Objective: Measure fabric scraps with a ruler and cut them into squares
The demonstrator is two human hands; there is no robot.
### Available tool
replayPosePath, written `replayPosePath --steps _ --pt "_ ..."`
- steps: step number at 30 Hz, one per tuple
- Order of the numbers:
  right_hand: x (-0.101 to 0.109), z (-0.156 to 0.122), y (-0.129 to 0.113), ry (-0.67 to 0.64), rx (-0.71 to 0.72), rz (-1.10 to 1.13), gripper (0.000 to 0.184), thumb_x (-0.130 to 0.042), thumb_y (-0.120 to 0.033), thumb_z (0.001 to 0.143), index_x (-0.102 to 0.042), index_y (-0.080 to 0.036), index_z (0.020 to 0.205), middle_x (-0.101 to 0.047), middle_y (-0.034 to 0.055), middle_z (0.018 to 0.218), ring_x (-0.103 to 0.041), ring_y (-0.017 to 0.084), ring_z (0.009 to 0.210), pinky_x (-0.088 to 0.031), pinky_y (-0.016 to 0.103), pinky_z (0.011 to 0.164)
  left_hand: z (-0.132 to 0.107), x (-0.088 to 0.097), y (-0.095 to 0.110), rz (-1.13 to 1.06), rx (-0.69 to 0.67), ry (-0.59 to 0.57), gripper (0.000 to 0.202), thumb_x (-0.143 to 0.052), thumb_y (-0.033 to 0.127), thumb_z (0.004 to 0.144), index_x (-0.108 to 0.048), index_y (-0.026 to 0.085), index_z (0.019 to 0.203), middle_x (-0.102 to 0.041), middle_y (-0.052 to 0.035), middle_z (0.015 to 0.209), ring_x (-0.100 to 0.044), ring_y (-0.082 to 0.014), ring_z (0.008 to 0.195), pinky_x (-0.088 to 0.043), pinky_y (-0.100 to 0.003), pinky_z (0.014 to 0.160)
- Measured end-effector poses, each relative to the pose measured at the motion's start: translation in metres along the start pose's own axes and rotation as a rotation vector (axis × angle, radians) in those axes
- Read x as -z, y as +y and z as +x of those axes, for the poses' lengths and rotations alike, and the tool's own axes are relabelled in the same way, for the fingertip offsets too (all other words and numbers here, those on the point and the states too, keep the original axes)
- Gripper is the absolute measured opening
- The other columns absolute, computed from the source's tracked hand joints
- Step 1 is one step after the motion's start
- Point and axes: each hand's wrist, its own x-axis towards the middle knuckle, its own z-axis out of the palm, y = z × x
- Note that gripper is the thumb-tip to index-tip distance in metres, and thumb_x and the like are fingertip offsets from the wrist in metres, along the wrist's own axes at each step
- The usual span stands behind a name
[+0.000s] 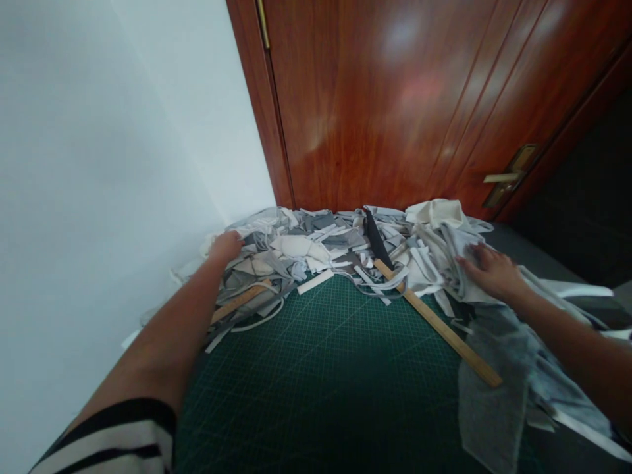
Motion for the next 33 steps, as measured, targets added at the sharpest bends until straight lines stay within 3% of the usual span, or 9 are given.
replayPosePath --steps 4,9,13,17,19,22,25,29,33 --pt "0.023 -0.012 -0.029 0.148 -0.027 0.038 0.063 -0.045 -0.059 0.096 -0.056 -0.016 0.142 -0.047 0.0237 0.155 -0.041 0.046 0.141 -0.033 0.064 0.109 -0.018 0.024 0.005 -0.007 0.016 0.142 0.033 -0.04 0.03 0.097 -0.066 0.013 0.107 -0.066 -0.0199 0.114 -0.061 -0.0332 0.11 -0.047 -0.04 0.089" --pt "0.053 -0.021 -0.099 0.272 0.214 0.242 0.044 -0.055 -0.044 0.091 -0.064 -0.017 0.124 -0.063 0.0208 0.135 -0.052 0.039 0.13 -0.038 0.055 0.11 -0.055 0.087 0.033 -0.19 -0.104 0.41 0.018 -0.045 0.031 0.097 -0.059 0.019 0.095 -0.059 -0.0032 0.08 -0.055 -0.0206 0.079 -0.041 -0.031 0.073" --pt "0.087 -0.04 -0.186 0.041 0.377 0.688 0.039 -0.063 -0.045 0.091 -0.066 -0.021 0.121 -0.07 0.0133 0.115 -0.067 0.029 0.103 -0.054 0.046 0.089 -0.103 0.145 0.072 -0.402 -0.295 0.446 0.019 -0.058 0.027 0.089 -0.047 0.022 0.074 -0.048 0.0025 0.067 -0.047 -0.0161 0.068 -0.035 -0.029 0.064" --pt "0.121 -0.071 -0.271 -0.296 0.597 1.113 0.06 -0.074 -0.047 0.087 -0.055 -0.03 0.141 -0.061 0.0073 0.14 -0.065 0.026 0.11 -0.054 0.044 0.094 -0.155 0.174 0.111 -0.703 -0.471 0.251 0.02 -0.069 0.028 0.083 -0.051 0.021 0.078 -0.048 0.0055 0.063 -0.042 -0.011 0.056 -0.032 -0.025 0.055" --pt "0.133 -0.084 -0.297 -0.368 0.691 1.226 0.057 -0.075 -0.043 0.087 -0.057 -0.03 0.139 -0.061 0.0043 0.14 -0.062 0.026 0.118 -0.049 0.046 0.103 -0.178 0.178 0.126 -0.872 -0.524 0.11 0.016 -0.071 0.029 0.083 -0.057 0.021 0.086 -0.051 0.0062 0.063 -0.044 -0.0095 0.054 -0.034 -0.022 0.053" --pt "0.144 -0.097 -0.309 -0.401 0.681 1.384 0.024 -0.071 -0.039 0.09 -0.067 -0.024 0.109 -0.069 0.002 0.109 -0.063 0.022 0.102 -0.05 0.04 0.094 -0.207 0.179 0.142 -0.956 -0.574 -0.06 0.014 -0.071 0.03 0.085 -0.068 0.02 0.095 -0.065 0.0018 0.076 -0.057 -0.0113 0.064 -0.043 -0.023 0.06" --pt "0.15 -0.106 -0.298 -0.448 0.586 1.425 0.02 -0.069 -0.04 0.091 -0.064 -0.022 0.088 -0.059 -0.0015 0.08 -0.055 0.016 0.077 -0.045 0.03 0.073 -0.225 0.178 0.151 -0.952 -0.563 -0.114 0.013 -0.067 0.032 0.088 -0.072 0.019 0.088 -0.069 -0.0008 0.082 -0.062 -0.0133 0.071 -0.046 -0.025 0.064" --pt "0.158 -0.113 -0.28 -0.331 0.492 1.351 0.021 -0.07 -0.04 0.091 -0.062 -0.021 0.086 -0.053 -0.0025 0.075 -0.048 0.013 0.07 -0.037 0.027 0.067 -0.234 0.172 0.159 -0.989 -0.546 -0.233 0.019 -0.072 0.034 0.084 -0.068 0.019 0.095 -0.066 -0.0005 0.08 -0.061 -0.0136 0.069 -0.047 -0.024 0.06" --pt "0.164 -0.116 -0.267 -0.155 0.417 1.417 0.023 -0.073 -0.042 0.088 -0.062 -0.022 0.091 -0.051 -0.0033 0.074 -0.045 0.013 0.069 -0.036 0.026 0.066 -0.238 0.165 0.167 -1.102 -0.605 -0.379 0.062 -0.087 0.027 0.064 -0.056 0.024 0.118 -0.069 -0.0015 0.1 -0.066 -0.0157 0.078 -0.054 -0.025 0.065"
